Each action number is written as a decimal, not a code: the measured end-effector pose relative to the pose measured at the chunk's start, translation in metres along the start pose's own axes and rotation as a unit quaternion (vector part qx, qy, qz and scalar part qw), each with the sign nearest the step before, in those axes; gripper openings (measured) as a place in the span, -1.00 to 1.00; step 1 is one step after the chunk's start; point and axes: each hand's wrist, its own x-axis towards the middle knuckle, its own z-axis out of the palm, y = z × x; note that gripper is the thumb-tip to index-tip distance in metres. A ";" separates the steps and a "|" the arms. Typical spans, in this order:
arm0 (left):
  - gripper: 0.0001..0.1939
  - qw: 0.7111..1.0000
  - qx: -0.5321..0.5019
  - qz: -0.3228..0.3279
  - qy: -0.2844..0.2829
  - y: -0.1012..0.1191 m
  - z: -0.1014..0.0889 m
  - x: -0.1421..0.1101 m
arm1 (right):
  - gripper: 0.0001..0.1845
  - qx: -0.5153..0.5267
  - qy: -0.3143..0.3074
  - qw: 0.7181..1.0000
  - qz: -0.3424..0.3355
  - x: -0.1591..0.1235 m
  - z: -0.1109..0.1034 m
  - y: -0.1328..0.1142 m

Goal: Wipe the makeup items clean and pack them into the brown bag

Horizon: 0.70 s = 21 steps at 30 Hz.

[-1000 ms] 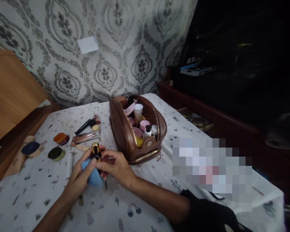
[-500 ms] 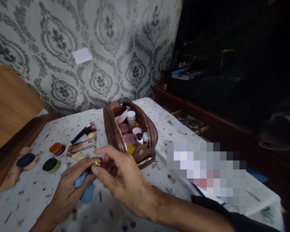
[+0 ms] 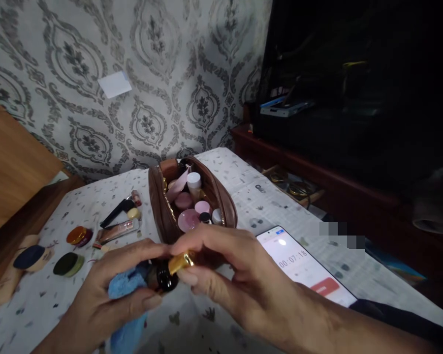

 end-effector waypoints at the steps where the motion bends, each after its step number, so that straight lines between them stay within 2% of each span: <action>1: -0.63 1.000 0.004 -0.003 -0.018 -0.003 -0.001 -0.003 | -0.89 -0.002 -0.008 1.000 -0.007 -0.003 -0.003 0.000; 4: -0.55 0.996 0.038 -0.016 -0.081 -0.013 -0.002 -0.018 | -0.84 -0.001 -0.038 0.999 -0.012 -0.013 -0.013 0.002; 6: -0.52 0.992 0.091 -0.018 -0.086 -0.014 -0.001 -0.026 | -0.81 -0.004 -0.045 0.999 -0.007 -0.020 -0.022 0.003; 7: -0.52 0.989 0.128 -0.012 -0.069 -0.013 0.000 -0.027 | -0.80 -0.011 -0.039 0.999 -0.010 -0.023 -0.027 0.005; 10: -0.49 0.968 0.246 0.042 -0.013 -0.007 0.002 -0.015 | -0.76 -0.063 0.045 0.997 -0.021 -0.030 -0.043 0.009; 13: -0.46 0.934 0.333 0.123 -0.028 -0.007 0.005 0.006 | -0.81 -0.128 0.160 0.979 -0.012 -0.029 -0.054 0.012; 16: -0.44 0.918 0.366 0.145 -0.042 -0.017 0.006 0.012 | -0.85 -0.164 0.220 0.962 0.002 -0.021 -0.058 0.016; 18: -0.39 0.913 0.374 0.159 -0.051 -0.025 0.007 0.007 | -0.84 -0.177 0.213 0.961 0.004 -0.013 -0.059 0.019; 21: -0.30 0.904 0.390 0.170 -0.039 -0.031 0.011 -0.001 | -0.84 -0.173 0.166 0.971 -0.005 -0.003 -0.061 0.028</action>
